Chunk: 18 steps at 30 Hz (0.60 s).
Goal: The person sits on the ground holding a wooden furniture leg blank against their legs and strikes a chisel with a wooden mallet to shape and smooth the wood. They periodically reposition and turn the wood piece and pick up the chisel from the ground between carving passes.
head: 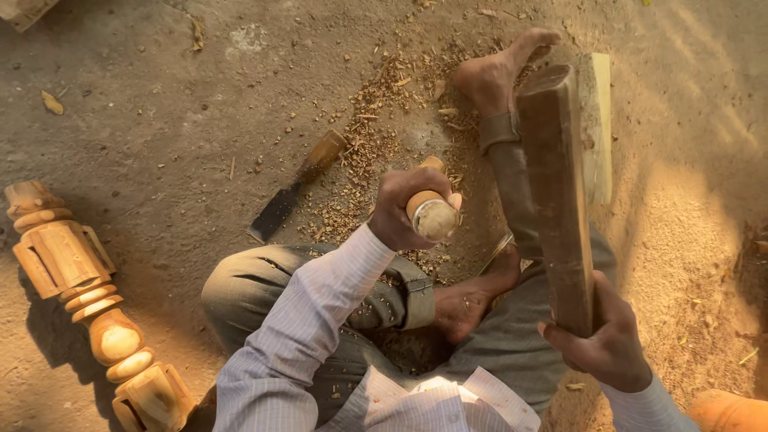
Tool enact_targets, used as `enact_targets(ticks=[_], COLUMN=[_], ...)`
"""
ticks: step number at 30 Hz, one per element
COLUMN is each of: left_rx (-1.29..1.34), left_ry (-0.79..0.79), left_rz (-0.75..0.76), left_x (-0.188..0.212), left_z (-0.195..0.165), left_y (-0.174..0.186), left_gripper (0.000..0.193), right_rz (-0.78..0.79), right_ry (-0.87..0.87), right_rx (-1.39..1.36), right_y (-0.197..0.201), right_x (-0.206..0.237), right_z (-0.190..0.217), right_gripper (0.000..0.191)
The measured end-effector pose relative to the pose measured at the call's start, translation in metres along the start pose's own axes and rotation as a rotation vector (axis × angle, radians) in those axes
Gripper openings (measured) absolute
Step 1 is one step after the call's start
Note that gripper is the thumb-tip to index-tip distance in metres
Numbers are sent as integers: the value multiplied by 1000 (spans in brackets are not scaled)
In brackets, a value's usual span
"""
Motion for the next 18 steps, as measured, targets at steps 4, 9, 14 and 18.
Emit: enact_targets(ticks=[4, 9, 14, 18], left_rx=[104, 95, 25, -2], left_ry=[21, 165, 148, 85], left_rz=[106, 140, 135, 172], left_x=[-12, -6, -5, -10], left_z=[-11, -5, -2, -11], left_y=[8, 8, 0, -6], left_gripper=[33, 30, 36, 38], right_rz=[14, 25, 51, 25], right_ry=[78, 25, 250, 29], right_rx=[-58, -68, 51, 26], right_y=[0, -2, -2, 5], right_x=[0, -1, 1, -2], right_z=[-5, -13, -1, -16], right_gripper=[50, 50, 56, 58])
Point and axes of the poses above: each hand's wrist, its own x-axis away from the middle knuckle, its own y-axis out of the back of the hand, z = x × y, the point moved 6 cm from there along -x, towards the middle knuckle, and after that the axes turned 4 degrees about x, right-handed, at the moved point
